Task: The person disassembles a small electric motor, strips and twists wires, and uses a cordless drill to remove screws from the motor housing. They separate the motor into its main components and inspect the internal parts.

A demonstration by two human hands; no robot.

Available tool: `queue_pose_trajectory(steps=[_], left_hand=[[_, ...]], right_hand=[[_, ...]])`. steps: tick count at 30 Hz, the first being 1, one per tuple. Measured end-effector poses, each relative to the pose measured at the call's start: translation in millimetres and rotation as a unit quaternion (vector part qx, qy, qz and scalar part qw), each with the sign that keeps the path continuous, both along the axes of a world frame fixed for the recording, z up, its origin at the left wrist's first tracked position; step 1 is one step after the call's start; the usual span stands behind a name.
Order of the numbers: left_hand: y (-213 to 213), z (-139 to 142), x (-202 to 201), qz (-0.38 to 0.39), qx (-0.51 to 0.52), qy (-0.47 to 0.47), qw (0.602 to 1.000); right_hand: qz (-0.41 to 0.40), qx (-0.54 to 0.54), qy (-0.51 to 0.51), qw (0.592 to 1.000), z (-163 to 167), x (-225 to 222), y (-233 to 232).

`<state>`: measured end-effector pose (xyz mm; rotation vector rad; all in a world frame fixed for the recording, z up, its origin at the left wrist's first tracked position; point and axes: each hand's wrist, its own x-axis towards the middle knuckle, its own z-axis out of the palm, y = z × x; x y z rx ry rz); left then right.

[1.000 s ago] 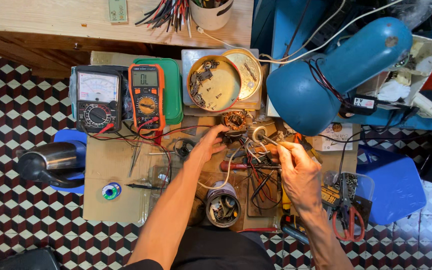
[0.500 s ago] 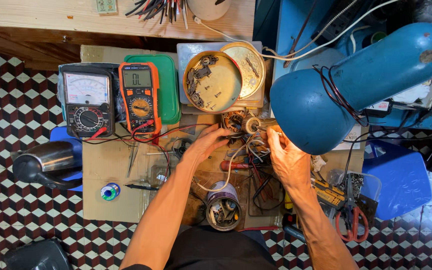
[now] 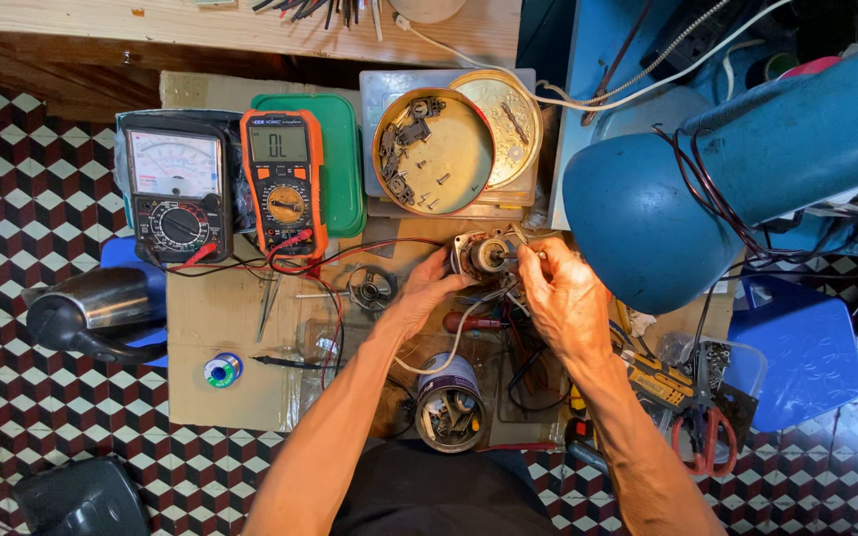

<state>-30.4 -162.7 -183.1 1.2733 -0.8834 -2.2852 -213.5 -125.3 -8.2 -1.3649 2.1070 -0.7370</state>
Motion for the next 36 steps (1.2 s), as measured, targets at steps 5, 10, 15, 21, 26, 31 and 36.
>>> queue_pose_trajectory(steps=[5,10,15,21,26,31,36], left_hand=[[0.2,2.5,-1.1,0.001,-0.006,0.004,1.0],[2.0,-4.5,-0.8,0.011,0.005,-0.009,1.0],[2.1,-7.9,-0.8,0.01,0.005,-0.013,1.0],[1.3,-3.9,0.5,0.005,0.004,-0.011,1.0],[-1.3,-1.4,2.2,-0.013,0.012,-0.006,1.0],[0.5,-4.1,2.4,-0.007,0.021,-0.038,0.999],[0.9,-5.1,3.3,-0.004,0.009,-0.008,1.0]], right_hand=[[0.011,-0.004,0.013,1.0,-4.4,0.2,-2.2],[0.027,0.002,0.029,0.999,-12.5,2.4,-5.1],[0.033,-0.004,0.025,0.999,-17.9,2.4,-8.0],[0.055,0.021,0.036,0.998,-16.9,0.9,-11.2],[0.108,0.037,0.031,0.993,-16.4,1.3,-10.6],[0.144,0.026,0.055,0.988,-20.3,0.3,-10.3],[0.132,0.053,0.047,0.989,-25.0,-0.8,-10.7]])
